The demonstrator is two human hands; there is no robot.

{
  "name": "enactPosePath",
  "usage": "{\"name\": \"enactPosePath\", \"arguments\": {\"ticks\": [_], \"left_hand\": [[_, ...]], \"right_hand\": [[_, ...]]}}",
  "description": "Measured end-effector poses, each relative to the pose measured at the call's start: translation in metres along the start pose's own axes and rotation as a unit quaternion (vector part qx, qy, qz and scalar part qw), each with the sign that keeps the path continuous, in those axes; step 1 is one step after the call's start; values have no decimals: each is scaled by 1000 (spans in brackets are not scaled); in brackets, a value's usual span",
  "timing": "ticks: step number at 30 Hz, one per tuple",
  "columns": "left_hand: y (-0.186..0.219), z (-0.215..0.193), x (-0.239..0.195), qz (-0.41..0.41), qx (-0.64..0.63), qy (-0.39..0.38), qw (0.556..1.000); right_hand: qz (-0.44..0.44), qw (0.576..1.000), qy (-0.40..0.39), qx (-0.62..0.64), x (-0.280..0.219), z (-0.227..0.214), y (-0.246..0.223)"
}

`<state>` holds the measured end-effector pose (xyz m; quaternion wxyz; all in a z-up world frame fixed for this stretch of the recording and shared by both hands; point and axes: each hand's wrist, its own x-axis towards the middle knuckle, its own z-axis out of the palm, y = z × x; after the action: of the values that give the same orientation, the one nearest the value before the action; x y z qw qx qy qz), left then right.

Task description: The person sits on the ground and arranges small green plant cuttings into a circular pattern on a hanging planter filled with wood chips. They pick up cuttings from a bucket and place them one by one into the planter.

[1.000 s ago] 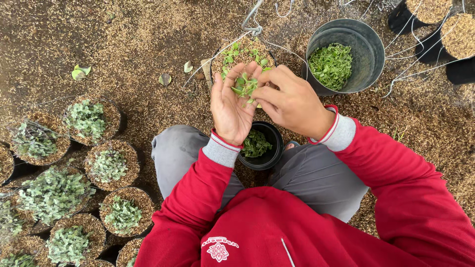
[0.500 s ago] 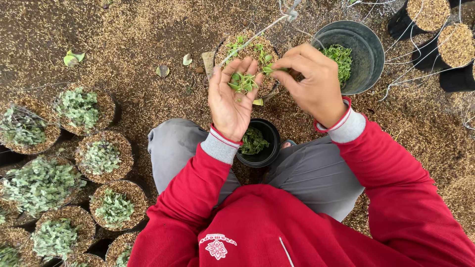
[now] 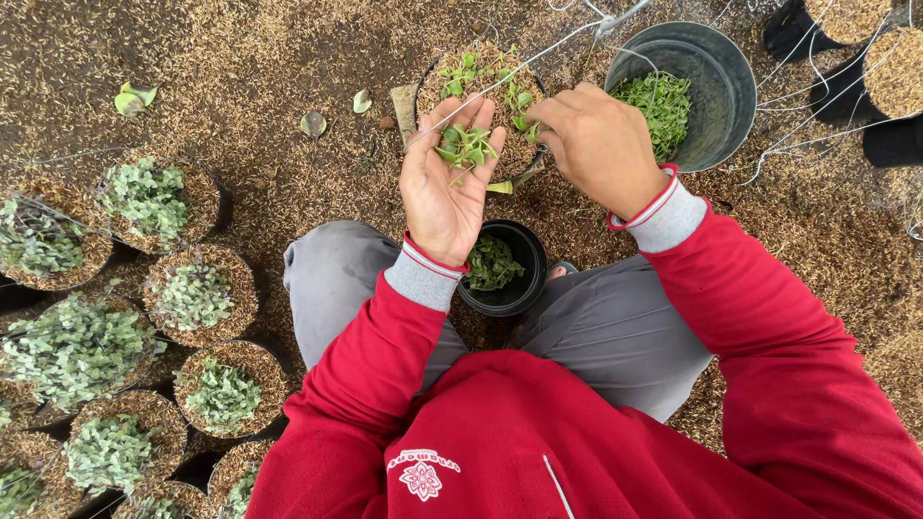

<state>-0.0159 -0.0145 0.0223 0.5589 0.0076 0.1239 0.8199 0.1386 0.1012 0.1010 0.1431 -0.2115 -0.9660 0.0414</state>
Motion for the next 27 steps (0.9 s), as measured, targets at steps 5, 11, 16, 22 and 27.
{"name": "enactPosePath", "arguments": {"ticks": [5, 11, 16, 22, 27], "left_hand": [[0, 2, 0, -1, -1, 4, 1000], [-1, 2, 0, 0, 4, -1, 1000], [-2, 2, -1, -5, 0, -1, 1000], [-2, 2, -1, -7, 2, 0, 1000], [-3, 3, -2, -17, -2, -7, 1000]], "right_hand": [[-5, 999, -8, -34, 5, 8, -1], [-18, 995, -40, -88, 9, 15, 2], [-12, 990, -56, -127, 10, 22, 5], [-30, 984, -49, -170, 7, 28, 5], [-33, 980, -46, -193, 8, 28, -1]]}}
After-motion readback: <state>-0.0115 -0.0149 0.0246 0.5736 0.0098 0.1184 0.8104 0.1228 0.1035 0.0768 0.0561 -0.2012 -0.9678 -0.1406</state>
